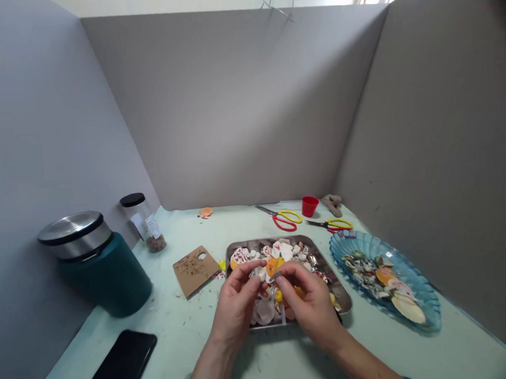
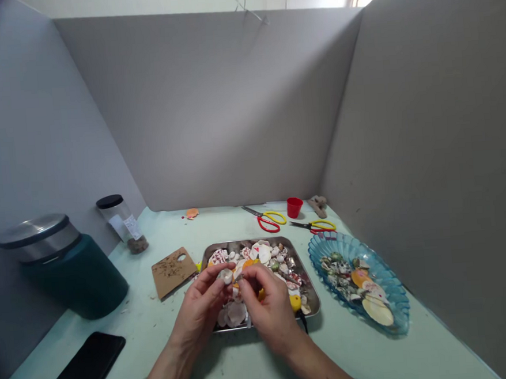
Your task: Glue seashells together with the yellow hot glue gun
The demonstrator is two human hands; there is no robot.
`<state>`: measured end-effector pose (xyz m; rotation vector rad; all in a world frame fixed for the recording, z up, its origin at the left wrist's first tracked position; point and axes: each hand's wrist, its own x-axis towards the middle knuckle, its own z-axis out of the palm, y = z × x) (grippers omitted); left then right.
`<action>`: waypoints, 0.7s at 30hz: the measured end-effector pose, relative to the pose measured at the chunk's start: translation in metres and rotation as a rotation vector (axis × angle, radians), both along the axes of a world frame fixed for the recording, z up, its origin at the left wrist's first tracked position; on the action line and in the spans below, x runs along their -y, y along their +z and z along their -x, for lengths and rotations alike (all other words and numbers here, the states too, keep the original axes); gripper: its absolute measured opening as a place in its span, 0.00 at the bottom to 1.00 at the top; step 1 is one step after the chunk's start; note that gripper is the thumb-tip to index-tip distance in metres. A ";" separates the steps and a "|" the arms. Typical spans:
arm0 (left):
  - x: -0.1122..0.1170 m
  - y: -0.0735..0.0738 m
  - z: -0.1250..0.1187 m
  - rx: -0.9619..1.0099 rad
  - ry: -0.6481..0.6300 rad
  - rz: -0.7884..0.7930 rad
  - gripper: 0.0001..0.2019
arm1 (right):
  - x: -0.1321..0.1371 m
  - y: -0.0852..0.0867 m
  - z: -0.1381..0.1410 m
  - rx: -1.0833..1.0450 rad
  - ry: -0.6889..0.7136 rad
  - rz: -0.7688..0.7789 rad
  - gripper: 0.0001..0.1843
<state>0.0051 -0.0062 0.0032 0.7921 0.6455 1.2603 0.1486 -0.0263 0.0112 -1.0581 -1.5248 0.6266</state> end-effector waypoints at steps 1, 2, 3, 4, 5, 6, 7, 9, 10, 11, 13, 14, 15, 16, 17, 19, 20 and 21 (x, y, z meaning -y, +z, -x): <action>0.000 0.000 0.000 -0.012 0.013 0.017 0.16 | 0.000 0.001 0.000 0.032 -0.011 -0.025 0.05; -0.001 -0.001 0.000 -0.019 0.027 0.033 0.17 | 0.000 0.003 -0.001 0.059 -0.020 -0.050 0.05; -0.001 -0.002 0.000 -0.023 0.039 0.045 0.17 | 0.000 0.004 -0.001 0.083 -0.025 -0.073 0.05; -0.001 -0.002 0.000 -0.024 0.050 0.053 0.17 | 0.001 0.005 -0.001 0.105 -0.026 -0.092 0.06; -0.002 -0.003 0.000 -0.024 0.057 0.058 0.17 | 0.001 0.006 -0.001 0.125 -0.025 -0.110 0.06; -0.002 -0.003 0.000 -0.024 0.056 0.060 0.17 | 0.002 0.006 -0.001 0.143 -0.024 -0.128 0.06; -0.002 -0.003 0.000 -0.023 0.045 0.061 0.17 | 0.002 0.006 -0.001 0.162 -0.022 -0.145 0.06; -0.002 -0.002 0.001 -0.018 -0.001 0.060 0.16 | 0.003 0.006 -0.001 0.191 -0.026 -0.172 0.06; -0.001 -0.002 0.001 -0.013 -0.024 0.059 0.16 | 0.003 0.006 -0.001 0.203 -0.031 -0.179 0.06; -0.001 -0.001 0.002 -0.009 -0.043 0.058 0.17 | 0.003 0.006 0.000 0.212 -0.039 -0.182 0.06; 0.000 0.000 0.003 -0.007 -0.058 0.059 0.17 | 0.003 0.005 0.000 0.230 -0.057 -0.170 0.06; 0.001 0.001 0.003 -0.008 -0.055 0.060 0.18 | 0.002 0.006 0.000 0.239 -0.063 -0.159 0.06; 0.001 0.001 0.003 -0.010 -0.043 0.061 0.17 | 0.002 0.006 0.000 0.247 -0.065 -0.149 0.06; 0.001 0.002 0.003 -0.014 -0.028 0.059 0.17 | 0.002 0.006 0.000 0.253 -0.064 -0.142 0.06; 0.001 0.002 0.002 -0.020 -0.011 0.057 0.16 | 0.002 0.006 0.000 0.259 -0.060 -0.138 0.06; 0.000 0.002 0.001 -0.038 0.014 0.054 0.16 | 0.003 0.007 -0.001 0.278 -0.049 -0.133 0.07; 0.000 0.001 0.001 -0.049 0.021 0.053 0.15 | 0.003 0.007 -0.001 0.292 -0.042 -0.132 0.07; 0.000 0.001 0.001 -0.060 0.021 0.051 0.15 | 0.003 0.007 -0.001 0.310 -0.033 -0.128 0.07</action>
